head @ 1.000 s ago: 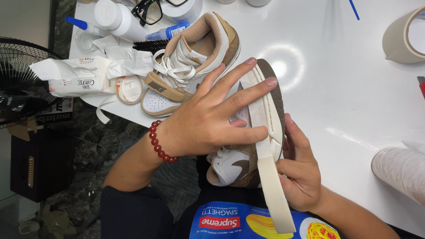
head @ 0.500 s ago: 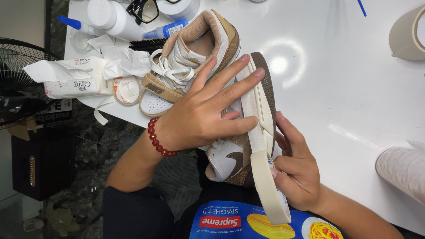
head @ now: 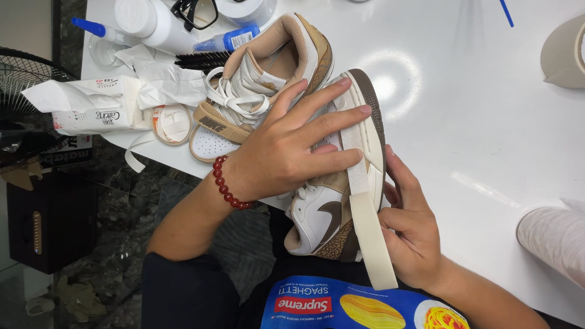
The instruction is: The person sits at a white work table with a pair of sneakers and applies masking tape around the midsole of one shoe, pressing the tape along the sole edge, then uses a red utility knife to trim and tear the tape to length. They handle the tape roll, position the shoe, and smooth the tape down by hand.
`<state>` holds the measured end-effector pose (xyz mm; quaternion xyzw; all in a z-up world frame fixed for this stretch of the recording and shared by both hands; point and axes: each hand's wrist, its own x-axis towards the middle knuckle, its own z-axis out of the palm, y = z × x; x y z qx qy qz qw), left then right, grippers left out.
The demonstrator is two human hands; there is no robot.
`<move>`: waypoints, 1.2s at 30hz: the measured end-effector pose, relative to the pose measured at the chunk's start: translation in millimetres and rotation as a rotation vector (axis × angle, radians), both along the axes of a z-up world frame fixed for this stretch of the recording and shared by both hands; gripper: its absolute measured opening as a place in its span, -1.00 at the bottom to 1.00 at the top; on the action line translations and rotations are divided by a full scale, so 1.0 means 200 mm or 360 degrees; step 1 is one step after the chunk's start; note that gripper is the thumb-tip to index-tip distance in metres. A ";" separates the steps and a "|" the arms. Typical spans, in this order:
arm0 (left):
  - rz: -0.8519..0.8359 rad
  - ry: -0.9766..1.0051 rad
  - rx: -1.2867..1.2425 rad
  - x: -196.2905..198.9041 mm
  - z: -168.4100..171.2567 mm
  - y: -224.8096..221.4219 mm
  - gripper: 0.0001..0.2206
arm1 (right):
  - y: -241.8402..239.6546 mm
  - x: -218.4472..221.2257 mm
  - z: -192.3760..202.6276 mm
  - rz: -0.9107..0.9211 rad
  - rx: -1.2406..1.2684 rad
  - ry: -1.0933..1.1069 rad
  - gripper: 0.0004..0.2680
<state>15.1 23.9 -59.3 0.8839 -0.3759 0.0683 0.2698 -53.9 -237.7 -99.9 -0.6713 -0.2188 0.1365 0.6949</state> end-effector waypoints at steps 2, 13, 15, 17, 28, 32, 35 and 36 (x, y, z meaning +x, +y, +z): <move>0.0001 0.0007 0.0012 0.01 -0.01 0.00 -0.80 | 0.00 0.01 0.00 -0.0010 -0.0019 0.0022 -0.82; 0.0022 -0.0088 0.0113 0.07 -0.06 -0.01 -0.81 | 0.01 0.02 -0.01 -0.0054 -0.0002 0.0160 -0.80; 0.0015 -0.0108 0.0093 0.07 -0.07 -0.01 -0.81 | 0.01 0.01 -0.02 -0.0077 0.0009 0.0192 -0.82; 0.0008 -0.0121 0.0090 0.08 -0.08 -0.01 -0.81 | 0.01 0.02 -0.02 -0.0088 0.0003 0.0216 -0.82; 0.0001 -0.0090 0.0031 0.11 -0.09 -0.03 -0.89 | 0.01 0.01 -0.03 -0.0121 -0.0109 0.0202 -0.82; -0.0013 -0.0096 0.0027 0.11 -0.09 -0.02 -0.89 | 0.01 0.00 -0.03 -0.0122 -0.0159 0.0183 -0.81; -0.0035 -0.0097 0.0007 0.11 -0.09 -0.01 -0.87 | 0.01 0.00 -0.03 -0.0120 -0.0192 0.0169 -0.81; -0.0041 -0.0085 -0.0013 0.11 -0.09 -0.01 -0.86 | 0.01 0.00 -0.03 -0.0120 -0.0199 0.0163 -0.81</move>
